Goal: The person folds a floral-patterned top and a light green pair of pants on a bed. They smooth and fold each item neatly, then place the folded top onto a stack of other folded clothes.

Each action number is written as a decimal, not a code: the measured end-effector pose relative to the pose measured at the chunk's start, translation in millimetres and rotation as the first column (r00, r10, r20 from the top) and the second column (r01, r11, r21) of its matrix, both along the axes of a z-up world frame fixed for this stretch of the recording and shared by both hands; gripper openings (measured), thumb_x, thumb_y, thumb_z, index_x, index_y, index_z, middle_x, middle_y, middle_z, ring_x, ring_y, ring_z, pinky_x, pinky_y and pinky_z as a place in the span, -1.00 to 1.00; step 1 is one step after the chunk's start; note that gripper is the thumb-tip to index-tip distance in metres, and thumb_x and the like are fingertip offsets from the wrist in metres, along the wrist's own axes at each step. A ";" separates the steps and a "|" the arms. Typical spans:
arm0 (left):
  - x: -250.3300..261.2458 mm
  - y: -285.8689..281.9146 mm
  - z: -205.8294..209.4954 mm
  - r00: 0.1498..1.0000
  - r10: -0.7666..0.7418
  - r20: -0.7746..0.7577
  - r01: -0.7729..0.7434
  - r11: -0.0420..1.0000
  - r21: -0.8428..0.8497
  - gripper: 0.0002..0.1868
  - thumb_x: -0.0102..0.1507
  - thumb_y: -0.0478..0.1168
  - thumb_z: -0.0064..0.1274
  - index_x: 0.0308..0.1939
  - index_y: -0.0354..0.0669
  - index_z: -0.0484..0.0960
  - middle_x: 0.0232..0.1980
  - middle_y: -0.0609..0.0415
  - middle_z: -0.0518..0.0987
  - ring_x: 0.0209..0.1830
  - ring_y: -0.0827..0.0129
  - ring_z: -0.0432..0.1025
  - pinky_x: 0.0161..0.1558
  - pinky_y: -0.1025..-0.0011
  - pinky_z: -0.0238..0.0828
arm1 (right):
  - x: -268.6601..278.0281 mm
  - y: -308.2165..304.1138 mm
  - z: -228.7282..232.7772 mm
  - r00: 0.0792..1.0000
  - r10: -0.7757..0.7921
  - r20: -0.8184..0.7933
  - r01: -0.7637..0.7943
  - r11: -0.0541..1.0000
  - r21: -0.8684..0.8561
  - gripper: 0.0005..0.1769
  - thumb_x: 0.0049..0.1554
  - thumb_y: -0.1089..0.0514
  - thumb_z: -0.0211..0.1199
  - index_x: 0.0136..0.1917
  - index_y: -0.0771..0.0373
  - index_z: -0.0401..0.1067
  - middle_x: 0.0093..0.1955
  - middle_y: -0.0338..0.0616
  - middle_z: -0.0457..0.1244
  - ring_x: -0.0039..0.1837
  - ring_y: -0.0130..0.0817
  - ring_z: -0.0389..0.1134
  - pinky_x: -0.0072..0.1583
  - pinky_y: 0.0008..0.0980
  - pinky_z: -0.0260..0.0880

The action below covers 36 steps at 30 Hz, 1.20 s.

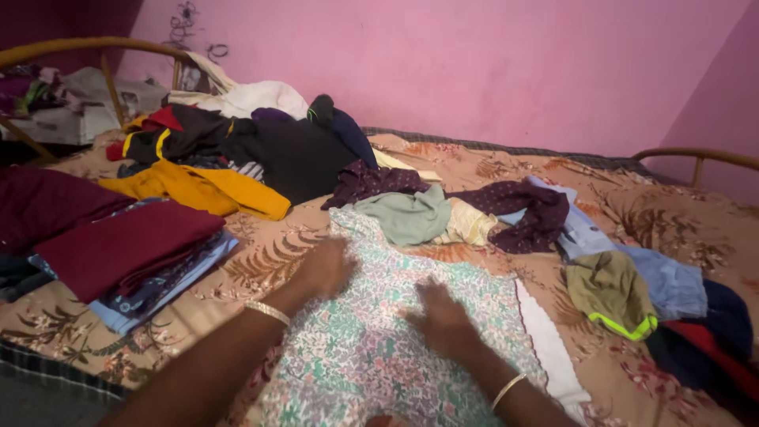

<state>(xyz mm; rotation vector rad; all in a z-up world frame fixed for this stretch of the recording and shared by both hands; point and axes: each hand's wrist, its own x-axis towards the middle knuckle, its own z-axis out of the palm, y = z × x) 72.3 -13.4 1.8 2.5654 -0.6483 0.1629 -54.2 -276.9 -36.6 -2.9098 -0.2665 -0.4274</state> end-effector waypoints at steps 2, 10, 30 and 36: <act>-33.2 -1.0 -11.8 0.994 -0.077 -0.083 0.091 0.977 0.193 -0.30 0.38 0.17 -0.16 0.49 -0.13 0.22 0.56 -0.20 0.15 0.59 -0.06 0.00 0.52 -0.07 -0.20 | -16.2 31.3 7.1 0.949 -0.137 -0.283 0.106 0.987 -0.123 -0.03 0.23 -0.48 -0.05 0.62 0.19 -0.11 0.68 0.13 -0.24 0.68 0.16 -0.28 0.52 0.28 -0.31; -73.6 38.8 -11.5 0.999 -0.012 0.047 0.001 0.974 0.227 -0.27 0.37 0.22 -0.19 0.52 -0.05 0.19 0.58 -0.23 0.10 0.58 -0.09 0.00 0.50 0.03 -0.03 | -55.0 -47.1 22.3 0.821 -0.459 -0.340 0.434 0.888 -0.152 0.04 0.18 -0.55 -0.12 0.65 0.11 -0.23 0.72 -0.09 -0.29 0.71 -0.10 -0.29 0.58 0.17 -0.31; 85.6 -9.0 -1.9 0.850 0.334 -0.407 -0.365 0.931 0.002 -0.18 0.16 0.32 0.22 0.10 -0.42 0.61 0.09 -0.31 0.66 0.07 -0.04 0.63 0.13 0.15 0.50 | 26.4 -191.0 -8.6 0.750 -0.559 -0.354 0.656 0.558 0.509 -0.51 -0.06 -0.12 0.53 -0.23 0.42 0.62 -0.35 0.05 0.40 -0.30 -0.19 0.40 -0.16 -0.16 0.35; 99.3 -35.1 -1.3 0.866 0.397 -0.304 -0.443 0.891 -0.099 -0.45 0.20 0.02 0.22 0.19 -0.19 0.63 0.24 -0.15 0.62 0.27 -0.01 0.50 0.25 0.13 0.42 | 84.5 -229.4 -30.3 0.780 -0.557 -0.285 0.625 0.668 0.404 -0.63 -0.13 -0.05 0.53 -0.19 0.28 0.65 -0.25 0.03 0.45 -0.20 -0.19 0.47 -0.07 -0.20 0.41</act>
